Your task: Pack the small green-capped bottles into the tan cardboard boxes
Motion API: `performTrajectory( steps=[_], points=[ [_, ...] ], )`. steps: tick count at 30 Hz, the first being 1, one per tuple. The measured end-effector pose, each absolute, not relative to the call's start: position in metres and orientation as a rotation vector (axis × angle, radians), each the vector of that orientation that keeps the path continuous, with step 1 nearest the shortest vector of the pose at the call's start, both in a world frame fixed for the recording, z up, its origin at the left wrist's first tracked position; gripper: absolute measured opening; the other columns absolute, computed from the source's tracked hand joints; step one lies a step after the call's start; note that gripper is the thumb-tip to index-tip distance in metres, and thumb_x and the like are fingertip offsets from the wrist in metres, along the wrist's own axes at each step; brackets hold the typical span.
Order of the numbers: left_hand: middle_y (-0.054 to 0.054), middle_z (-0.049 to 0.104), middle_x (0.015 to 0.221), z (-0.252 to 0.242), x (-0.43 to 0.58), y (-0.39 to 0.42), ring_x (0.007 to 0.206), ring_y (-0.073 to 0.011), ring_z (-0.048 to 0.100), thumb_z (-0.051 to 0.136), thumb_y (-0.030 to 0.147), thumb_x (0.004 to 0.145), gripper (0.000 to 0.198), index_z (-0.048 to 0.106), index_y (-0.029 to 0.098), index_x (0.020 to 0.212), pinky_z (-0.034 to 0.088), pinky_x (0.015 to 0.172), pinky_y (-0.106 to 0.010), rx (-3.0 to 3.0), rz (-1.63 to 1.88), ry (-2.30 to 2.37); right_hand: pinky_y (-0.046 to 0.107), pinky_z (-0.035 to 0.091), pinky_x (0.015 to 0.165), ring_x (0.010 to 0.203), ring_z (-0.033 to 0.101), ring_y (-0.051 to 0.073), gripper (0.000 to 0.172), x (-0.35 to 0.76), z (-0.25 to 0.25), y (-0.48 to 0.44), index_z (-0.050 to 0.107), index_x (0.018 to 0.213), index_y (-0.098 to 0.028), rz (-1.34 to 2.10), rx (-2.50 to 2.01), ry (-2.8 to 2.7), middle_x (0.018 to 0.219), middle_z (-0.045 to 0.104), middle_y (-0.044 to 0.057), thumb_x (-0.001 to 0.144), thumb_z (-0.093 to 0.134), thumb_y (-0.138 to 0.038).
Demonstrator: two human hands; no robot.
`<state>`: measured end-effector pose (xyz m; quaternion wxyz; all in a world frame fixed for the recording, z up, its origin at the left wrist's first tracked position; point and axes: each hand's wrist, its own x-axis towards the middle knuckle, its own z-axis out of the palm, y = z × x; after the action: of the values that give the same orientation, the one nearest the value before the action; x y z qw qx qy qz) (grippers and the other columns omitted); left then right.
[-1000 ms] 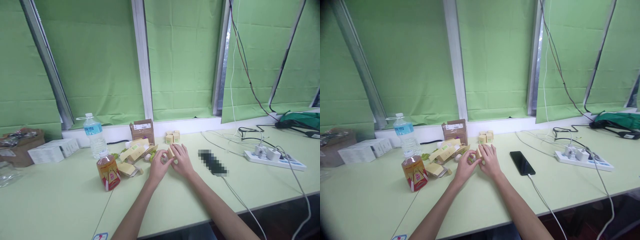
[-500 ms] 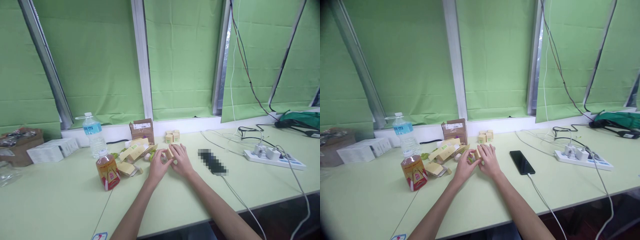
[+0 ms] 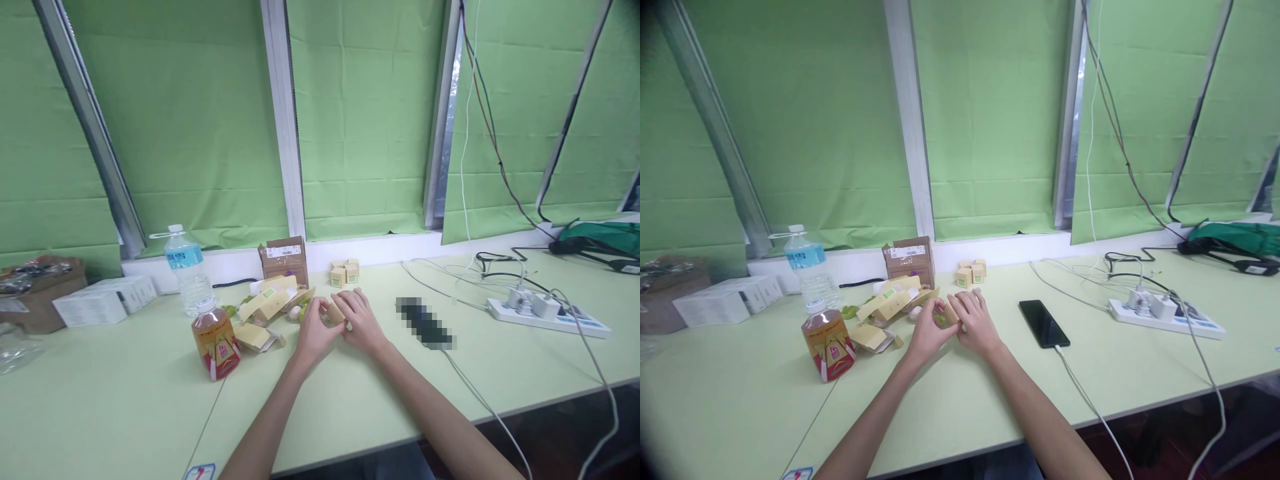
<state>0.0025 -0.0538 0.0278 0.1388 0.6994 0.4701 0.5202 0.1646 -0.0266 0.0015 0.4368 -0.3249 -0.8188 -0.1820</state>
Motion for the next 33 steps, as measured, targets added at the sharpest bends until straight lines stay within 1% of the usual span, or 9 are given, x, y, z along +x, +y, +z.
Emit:
performTrajectory(
  steps=[10,15,21,28,33],
  points=[
    [0.002,0.056,0.089,0.0301,0.002,-0.0558,0.083,-0.017,0.055,0.08,0.029,0.067,0.042,0.045,0.023,0.089,0.042,0.07,-0.028,2.05,1.421,1.422,0.054,0.02,0.123,0.136,0.05,0.028,0.08,0.1638,0.0058,-0.0296,0.048,0.146,-0.021,-0.454,-0.826,-2.084,0.138,0.059,0.014,0.067,0.051,-0.006],
    [0.003,0.058,0.088,0.0332,0.0019,-0.0583,0.081,-0.0176,0.057,0.081,0.032,0.064,0.045,0.045,0.023,0.088,0.041,0.07,-0.029,2.036,1.399,1.449,0.053,0.017,0.124,0.137,0.05,0.027,0.08,0.1641,0.0079,-0.031,0.05,0.144,-0.021,-0.45,-0.828,-2.093,0.137,0.06,0.013,0.065,0.052,-0.006],
    [0.003,0.059,0.088,0.034,0.0027,-0.0591,0.081,-0.0183,0.057,0.082,0.032,0.064,0.046,0.045,0.023,0.088,0.04,0.071,-0.029,2.053,1.397,1.492,0.054,0.016,0.125,0.138,0.049,0.028,0.082,0.166,0.0086,-0.0306,0.049,0.145,-0.021,-0.463,-0.826,-2.106,0.138,0.06,0.014,0.064,0.053,-0.006],
    [0.001,0.06,0.092,0.0286,0.0034,-0.0552,0.085,-0.0187,0.058,0.083,0.031,0.065,0.045,0.046,0.023,0.089,0.044,0.073,-0.03,2.057,1.445,1.444,0.054,0.015,0.125,0.139,0.049,0.027,0.079,0.1667,0.0076,-0.0294,0.049,0.144,-0.02,-0.452,-0.832,-2.109,0.14,0.059,0.014,0.066,0.052,-0.006],
    [0.002,0.06,0.089,0.0313,0.0051,-0.0578,0.083,-0.0185,0.057,0.083,0.029,0.066,0.044,0.046,0.023,0.088,0.045,0.074,-0.031,2.063,1.431,1.487,0.054,0.015,0.125,0.137,0.05,0.028,0.078,0.1672,0.0069,-0.0289,0.05,0.143,-0.02,-0.446,-0.834,-2.107,0.139,0.06,0.014,0.067,0.053,-0.007]
  ],
)
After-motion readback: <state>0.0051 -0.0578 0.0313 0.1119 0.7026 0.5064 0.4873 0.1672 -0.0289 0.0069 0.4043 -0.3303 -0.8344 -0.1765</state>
